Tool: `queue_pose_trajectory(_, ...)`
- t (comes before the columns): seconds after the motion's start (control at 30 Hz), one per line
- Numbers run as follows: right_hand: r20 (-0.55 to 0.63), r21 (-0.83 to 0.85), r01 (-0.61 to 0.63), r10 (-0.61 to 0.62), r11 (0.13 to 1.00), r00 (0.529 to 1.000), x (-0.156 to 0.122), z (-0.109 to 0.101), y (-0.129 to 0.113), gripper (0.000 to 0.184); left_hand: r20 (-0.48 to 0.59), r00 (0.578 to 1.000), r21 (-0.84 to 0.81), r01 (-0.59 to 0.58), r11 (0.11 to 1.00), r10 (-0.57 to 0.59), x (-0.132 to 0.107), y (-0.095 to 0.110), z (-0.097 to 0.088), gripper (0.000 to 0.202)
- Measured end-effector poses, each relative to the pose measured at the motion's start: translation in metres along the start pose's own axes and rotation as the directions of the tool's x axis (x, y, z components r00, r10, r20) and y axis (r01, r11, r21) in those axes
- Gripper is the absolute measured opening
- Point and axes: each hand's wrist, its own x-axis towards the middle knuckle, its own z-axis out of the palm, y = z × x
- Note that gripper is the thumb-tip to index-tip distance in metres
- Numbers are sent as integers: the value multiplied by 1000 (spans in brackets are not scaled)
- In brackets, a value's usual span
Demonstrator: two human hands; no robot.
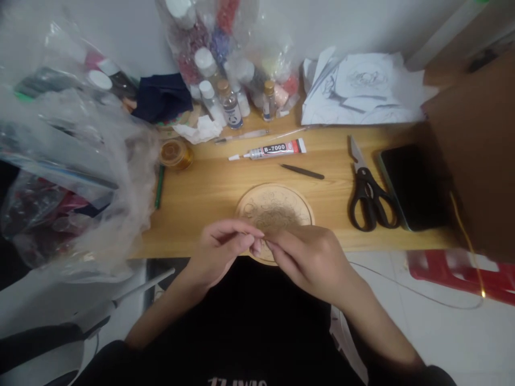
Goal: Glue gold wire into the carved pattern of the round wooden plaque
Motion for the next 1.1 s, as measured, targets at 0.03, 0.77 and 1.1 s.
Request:
queue_pose_trajectory(0.03, 6, -5, -11, 11, 1000, 1000, 0, 0, 2, 12, -31, 999, 16, -10, 1000, 11, 1, -1, 0, 6)
queue_pose_trajectory(0.77, 76, -129, -131, 142, 983, 987, -4, 11, 22, 13, 253, 859, 923, -352, 155, 445, -3, -3, -40, 8)
queue_pose_trajectory(1.1, 38, -84, -137, 141, 987, 989, -3, 12, 20, 10, 246, 826, 932, -345, 108, 507, -2, -8, -40, 7)
